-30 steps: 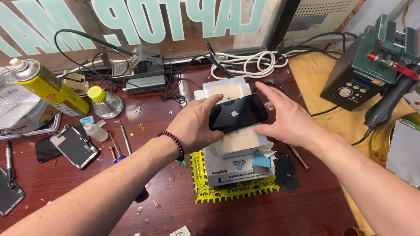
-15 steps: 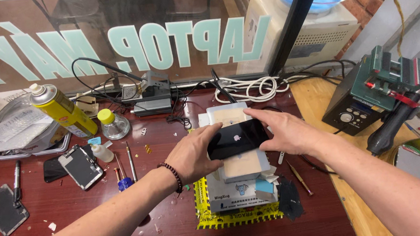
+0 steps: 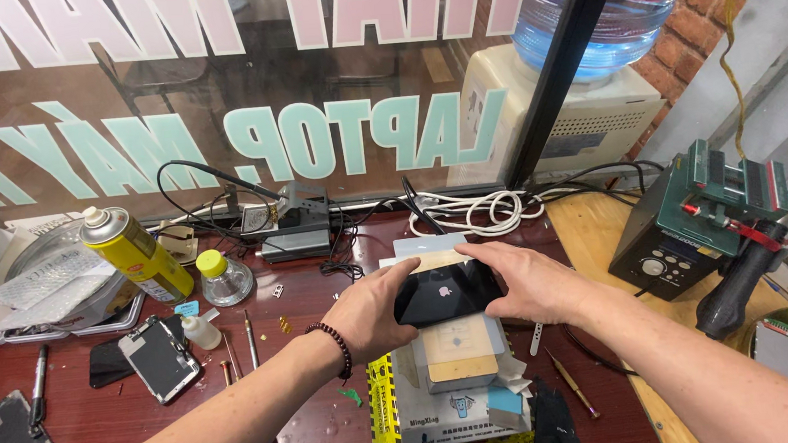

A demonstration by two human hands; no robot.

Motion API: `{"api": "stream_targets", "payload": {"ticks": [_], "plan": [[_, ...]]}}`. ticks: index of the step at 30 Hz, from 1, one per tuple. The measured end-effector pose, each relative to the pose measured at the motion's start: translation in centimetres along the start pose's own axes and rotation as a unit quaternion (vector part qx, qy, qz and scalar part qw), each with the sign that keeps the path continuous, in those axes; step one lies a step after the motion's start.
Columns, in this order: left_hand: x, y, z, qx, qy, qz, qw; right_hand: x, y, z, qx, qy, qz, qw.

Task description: The person repairs a smartphone at a workbench. They open the phone, work on its internal components by hand, wipe the screen with a cloth, power the phone on to test it, and press the screen assembly back into place.

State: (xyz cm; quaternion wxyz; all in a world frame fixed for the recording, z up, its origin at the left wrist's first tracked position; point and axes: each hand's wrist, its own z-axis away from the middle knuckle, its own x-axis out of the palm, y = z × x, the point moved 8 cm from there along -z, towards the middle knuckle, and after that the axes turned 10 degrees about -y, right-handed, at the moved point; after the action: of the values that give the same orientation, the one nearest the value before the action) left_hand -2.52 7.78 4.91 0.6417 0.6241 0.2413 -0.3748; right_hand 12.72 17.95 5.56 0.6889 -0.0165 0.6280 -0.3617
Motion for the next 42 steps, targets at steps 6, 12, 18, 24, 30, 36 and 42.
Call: {"api": "stream_targets", "payload": {"ticks": [6, 12, 18, 24, 30, 36, 42], "plan": [[-0.3, -0.1, 0.2, -0.031, -0.01, -0.019, 0.999, 0.1, 0.4, -0.1, 0.022, -0.015, -0.005, 1.0], [-0.6, 0.1, 0.3, -0.02, -0.011, 0.0, 1.0, -0.1, 0.0, -0.5, -0.017, -0.02, 0.018, 0.999], [-0.6, -0.1, 0.4, -0.037, -0.008, 0.023, 0.999, 0.2, 0.3, -0.4, 0.023, -0.015, -0.011, 1.0], [-0.2, -2.3, 0.0, -0.051, -0.001, 0.105, 0.993, 0.5, 2.6, 0.3, 0.101, -0.001, -0.243, 0.965], [1.1, -5.2, -1.9, -0.054, 0.016, 0.229, 0.972, 1.6, 6.8, 3.1, 0.162, 0.09, -0.392, 0.901], [1.6, -6.6, -3.0, -0.106, 0.0, 0.297, 0.949, 3.6, 8.1, 5.8, 0.229, 0.174, -0.405, 0.868], [1.4, -6.4, -2.9, -0.143, -0.005, 0.418, 0.897, 4.3, 3.0, 6.1, 0.222, 0.135, -0.288, 0.922]]}}
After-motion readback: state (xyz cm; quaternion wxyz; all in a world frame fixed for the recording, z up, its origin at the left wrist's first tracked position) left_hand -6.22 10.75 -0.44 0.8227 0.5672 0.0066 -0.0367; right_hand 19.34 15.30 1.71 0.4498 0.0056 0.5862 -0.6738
